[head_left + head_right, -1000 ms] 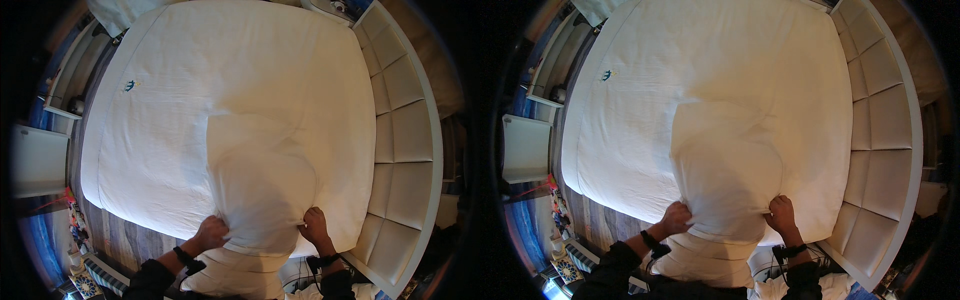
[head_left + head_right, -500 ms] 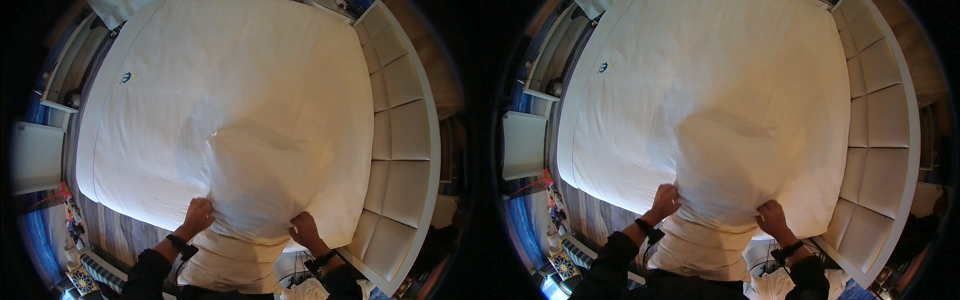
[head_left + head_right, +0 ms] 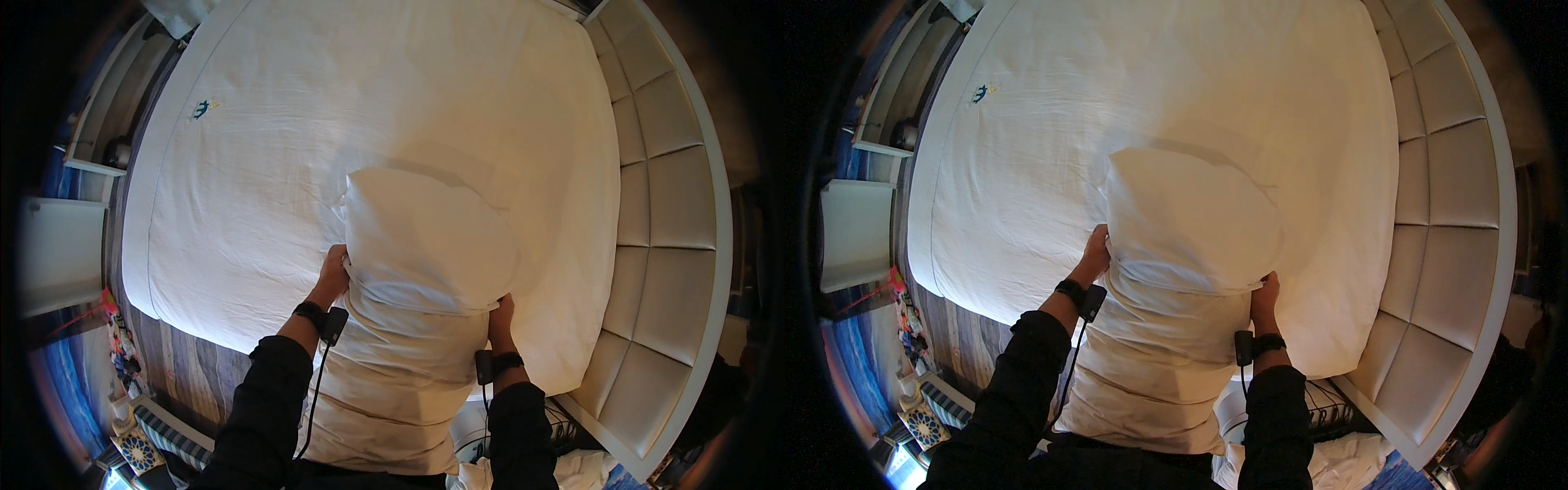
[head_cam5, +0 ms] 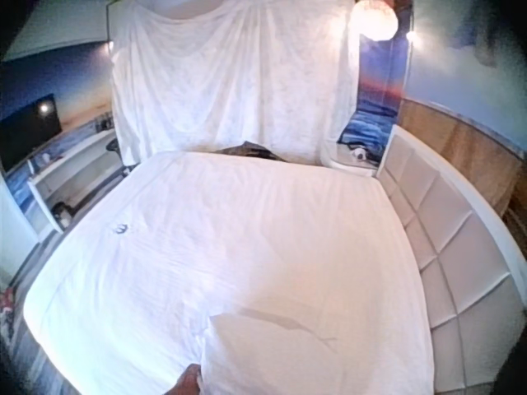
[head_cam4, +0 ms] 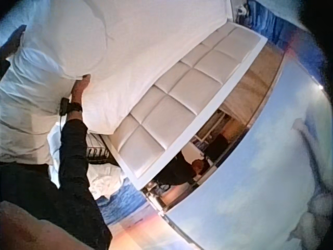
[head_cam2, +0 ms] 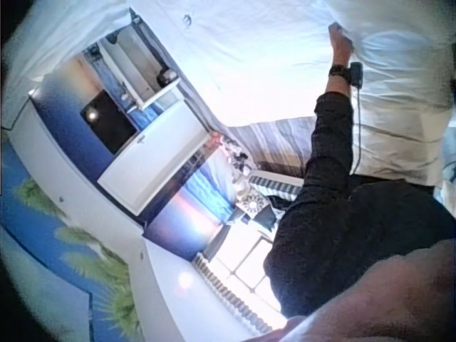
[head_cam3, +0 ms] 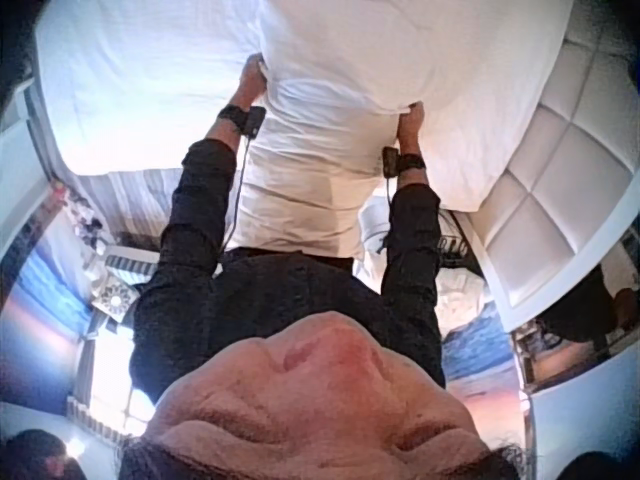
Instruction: The person inserts a pillow into a pillowcase on a bed, then repeats the process with a second pillow. The person aligns the pillowcase opening, pushes the pillow inside, and smooths the fabric to fit.
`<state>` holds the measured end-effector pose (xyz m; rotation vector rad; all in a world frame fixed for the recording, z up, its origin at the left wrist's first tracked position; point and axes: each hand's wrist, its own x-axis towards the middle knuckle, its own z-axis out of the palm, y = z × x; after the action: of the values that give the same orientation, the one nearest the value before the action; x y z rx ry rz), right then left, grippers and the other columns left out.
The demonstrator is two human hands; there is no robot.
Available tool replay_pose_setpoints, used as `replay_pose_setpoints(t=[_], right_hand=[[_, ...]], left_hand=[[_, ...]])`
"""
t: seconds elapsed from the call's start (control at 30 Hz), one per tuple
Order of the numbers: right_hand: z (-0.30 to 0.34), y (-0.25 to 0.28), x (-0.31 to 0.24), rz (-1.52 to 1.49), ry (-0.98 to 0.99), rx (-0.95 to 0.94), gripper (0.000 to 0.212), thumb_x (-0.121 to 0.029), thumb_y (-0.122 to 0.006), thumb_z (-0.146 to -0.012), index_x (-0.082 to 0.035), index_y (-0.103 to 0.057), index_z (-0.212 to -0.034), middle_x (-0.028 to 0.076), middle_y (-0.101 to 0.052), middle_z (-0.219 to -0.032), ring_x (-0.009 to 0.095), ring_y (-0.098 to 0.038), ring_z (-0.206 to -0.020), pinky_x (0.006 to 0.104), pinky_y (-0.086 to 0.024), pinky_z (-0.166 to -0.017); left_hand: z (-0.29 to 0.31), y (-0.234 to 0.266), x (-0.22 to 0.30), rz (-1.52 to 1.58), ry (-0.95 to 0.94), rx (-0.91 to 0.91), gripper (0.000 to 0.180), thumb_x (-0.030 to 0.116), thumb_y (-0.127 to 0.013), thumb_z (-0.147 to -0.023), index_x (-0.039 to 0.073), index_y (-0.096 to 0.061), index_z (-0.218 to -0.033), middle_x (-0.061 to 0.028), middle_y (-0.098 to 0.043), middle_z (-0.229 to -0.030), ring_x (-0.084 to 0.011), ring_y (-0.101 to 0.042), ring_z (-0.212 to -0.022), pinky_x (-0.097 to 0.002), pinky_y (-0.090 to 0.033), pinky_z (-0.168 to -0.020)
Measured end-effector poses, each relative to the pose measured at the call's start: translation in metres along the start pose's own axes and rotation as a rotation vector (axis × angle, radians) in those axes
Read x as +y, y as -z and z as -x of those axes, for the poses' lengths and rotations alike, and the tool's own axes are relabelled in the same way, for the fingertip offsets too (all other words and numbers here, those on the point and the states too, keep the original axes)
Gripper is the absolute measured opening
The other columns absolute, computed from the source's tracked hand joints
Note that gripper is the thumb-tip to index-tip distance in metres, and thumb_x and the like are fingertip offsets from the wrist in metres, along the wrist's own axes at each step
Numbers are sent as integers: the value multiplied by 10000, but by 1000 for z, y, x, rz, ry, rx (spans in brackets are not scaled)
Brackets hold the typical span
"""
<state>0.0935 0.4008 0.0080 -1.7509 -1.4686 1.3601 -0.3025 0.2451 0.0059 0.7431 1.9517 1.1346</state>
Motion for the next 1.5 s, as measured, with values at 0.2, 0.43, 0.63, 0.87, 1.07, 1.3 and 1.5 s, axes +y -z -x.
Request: replay_pose_setpoints(t=[0.2,0.43,0.63,0.87,1.07,1.3,1.5], right_hand=[[25,31,-29,-22,118,-527,293,-184,-592,-992,-22,-662,-1226,104,-720,-1114,219,-673,-998,423,-555,-816],[92,91,-77,254,-5,-555,267,-114,-643,-932,-25,-630,-1184,145,-725,-945,234,-735,-842,375,-605,-723],[150,101,-63,604,42,-427,221,-186,-658,-885,-60,-612,-1060,263,-700,-887,502,-661,-890,558,-547,-749],[162,78,-79,769,233,-259,212,-147,-650,-837,-21,-636,-1006,250,-655,-1009,466,-636,-979,533,-538,-821],[142,74,-114,550,683,11,130,-72,-689,-785,-22,-575,-823,180,-600,-882,407,-596,-851,499,-497,-753],[180,46,-159,492,958,-386,152,-100,-705,-705,-70,-564,-753,147,-564,-768,379,-584,-770,496,-477,-702],[225,64,-147,777,985,-998,88,-145,-665,-768,-91,-617,-717,113,-628,-732,317,-642,-765,436,-513,-727]], left_hand=[[26,19,56,807,549,-357,393,186,-582,-1006,-37,-604,-1329,-125,-680,-1227,-231,-647,-1110,-343,-526,-938],[118,67,58,439,127,-338,393,105,-486,-990,-8,-613,-1344,-71,-706,-1091,-129,-623,-991,-302,-515,-878],[160,57,19,145,257,-181,163,106,-524,-942,21,-663,-942,11,-571,-754,-94,-497,-702,-293,-436,-643],[174,48,74,-373,-15,-39,150,154,-654,-878,12,-606,-880,-254,-654,-828,-476,-639,-832,-530,-488,-702],[146,40,107,-744,-155,-66,101,126,-662,-849,42,-607,-863,-188,-681,-907,-421,-649,-908,-532,-499,-790],[112,18,143,-440,-491,86,163,-19,-605,-811,40,-595,-963,-158,-662,-893,-399,-645,-934,-500,-508,-804],[160,40,130,-433,-410,-154,281,-81,-611,-718,63,-589,-958,-153,-643,-842,-406,-632,-823,-506,-508,-720]])
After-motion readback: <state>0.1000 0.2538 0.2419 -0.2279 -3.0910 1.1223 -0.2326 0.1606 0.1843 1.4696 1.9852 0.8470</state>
